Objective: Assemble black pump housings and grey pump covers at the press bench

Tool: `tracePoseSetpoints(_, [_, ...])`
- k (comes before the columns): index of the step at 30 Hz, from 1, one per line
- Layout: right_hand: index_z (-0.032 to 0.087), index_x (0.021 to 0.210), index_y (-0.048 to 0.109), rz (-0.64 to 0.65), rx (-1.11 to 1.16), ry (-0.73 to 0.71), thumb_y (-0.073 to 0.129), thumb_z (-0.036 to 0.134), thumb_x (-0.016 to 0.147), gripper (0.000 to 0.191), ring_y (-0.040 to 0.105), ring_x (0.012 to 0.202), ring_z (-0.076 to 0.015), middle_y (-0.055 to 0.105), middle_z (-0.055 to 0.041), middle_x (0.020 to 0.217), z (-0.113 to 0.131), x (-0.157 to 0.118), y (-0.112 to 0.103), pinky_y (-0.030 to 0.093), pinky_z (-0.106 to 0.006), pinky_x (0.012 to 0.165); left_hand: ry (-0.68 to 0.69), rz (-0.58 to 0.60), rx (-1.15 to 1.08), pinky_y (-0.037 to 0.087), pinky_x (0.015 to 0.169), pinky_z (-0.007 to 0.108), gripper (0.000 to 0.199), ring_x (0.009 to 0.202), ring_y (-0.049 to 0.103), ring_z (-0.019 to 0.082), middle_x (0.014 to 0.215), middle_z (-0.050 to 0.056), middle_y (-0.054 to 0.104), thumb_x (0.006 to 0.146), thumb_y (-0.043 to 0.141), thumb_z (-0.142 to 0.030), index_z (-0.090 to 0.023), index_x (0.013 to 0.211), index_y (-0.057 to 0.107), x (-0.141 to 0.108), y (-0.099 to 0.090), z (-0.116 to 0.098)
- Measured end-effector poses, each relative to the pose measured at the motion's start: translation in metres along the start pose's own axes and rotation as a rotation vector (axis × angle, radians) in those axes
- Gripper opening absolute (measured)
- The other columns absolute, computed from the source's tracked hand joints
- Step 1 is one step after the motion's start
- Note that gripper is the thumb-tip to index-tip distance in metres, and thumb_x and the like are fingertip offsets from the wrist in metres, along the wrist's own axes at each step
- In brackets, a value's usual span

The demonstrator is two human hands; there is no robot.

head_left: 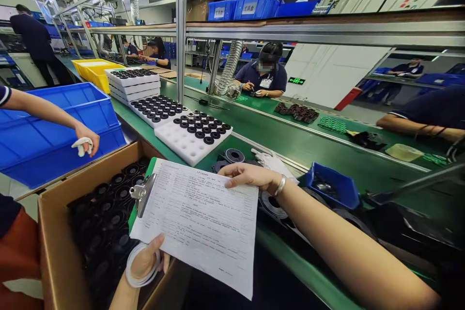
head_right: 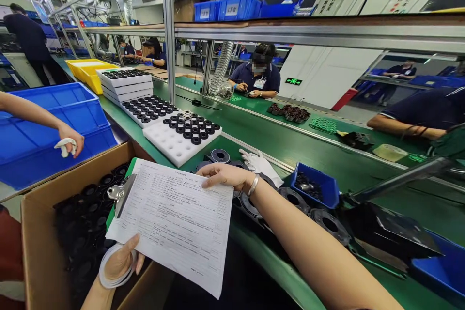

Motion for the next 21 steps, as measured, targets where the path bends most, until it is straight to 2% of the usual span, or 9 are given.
tracePoseSetpoints(4, [0.016,0.105,0.071,-0.152,-0.035,-0.077,0.074,0.041,0.075,0.039,0.067,0.085,-0.0183,0.073,-0.0059,0.101,0.008,-0.009,-0.007,0.051,-0.029,0.076,0.043,0.026,-0.021,0.040,0.030,0.019,0.067,0.035,0.052,0.007,0.104,0.015,0.072,0.080,0.070,-0.053,-0.017,0.134,0.053,0.002,0.004,0.000])
tracePoseSetpoints(9, [0.018,0.105,0.072,-0.326,-0.170,-0.168,0.067,0.046,0.081,0.038,0.062,0.096,-0.0217,0.071,-0.0060,0.107,0.013,-0.024,-0.015,0.046,-0.033,0.085,0.076,-0.007,-0.039,0.043,0.031,0.019,0.063,0.043,0.057,0.009,0.110,0.015,0.071,0.081,0.070,-0.050,-0.019,0.134,0.053,0.004,0.002,0.003])
tracePoseSetpoints(13, [0.020,0.104,0.072,-0.379,-0.206,-0.159,0.065,0.048,0.082,0.036,0.060,0.100,-0.0238,0.070,-0.0055,0.109,0.009,-0.029,-0.019,0.044,-0.035,0.090,0.083,-0.002,-0.038,0.044,0.032,0.019,0.061,0.045,0.056,0.009,0.109,0.014,0.071,0.081,0.070,-0.049,-0.019,0.133,0.055,0.004,0.002,0.003])
tracePoseSetpoints(21, [0.020,0.102,0.073,-0.428,-0.147,-0.154,0.066,0.050,0.079,0.038,0.061,0.097,-0.0246,0.072,-0.0056,0.105,0.000,-0.032,-0.020,0.044,-0.037,0.088,0.083,0.024,-0.020,0.043,0.034,0.021,0.055,0.050,0.057,0.013,0.093,0.012,0.073,0.080,0.069,-0.050,-0.015,0.122,0.065,0.001,0.015,-0.011])
Point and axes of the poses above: each hand's wrist, its own x-axis towards the middle knuckle, its own y-axis out of the palm, z = x × y, the point moved 6 cm from there along x, towards the middle knuckle
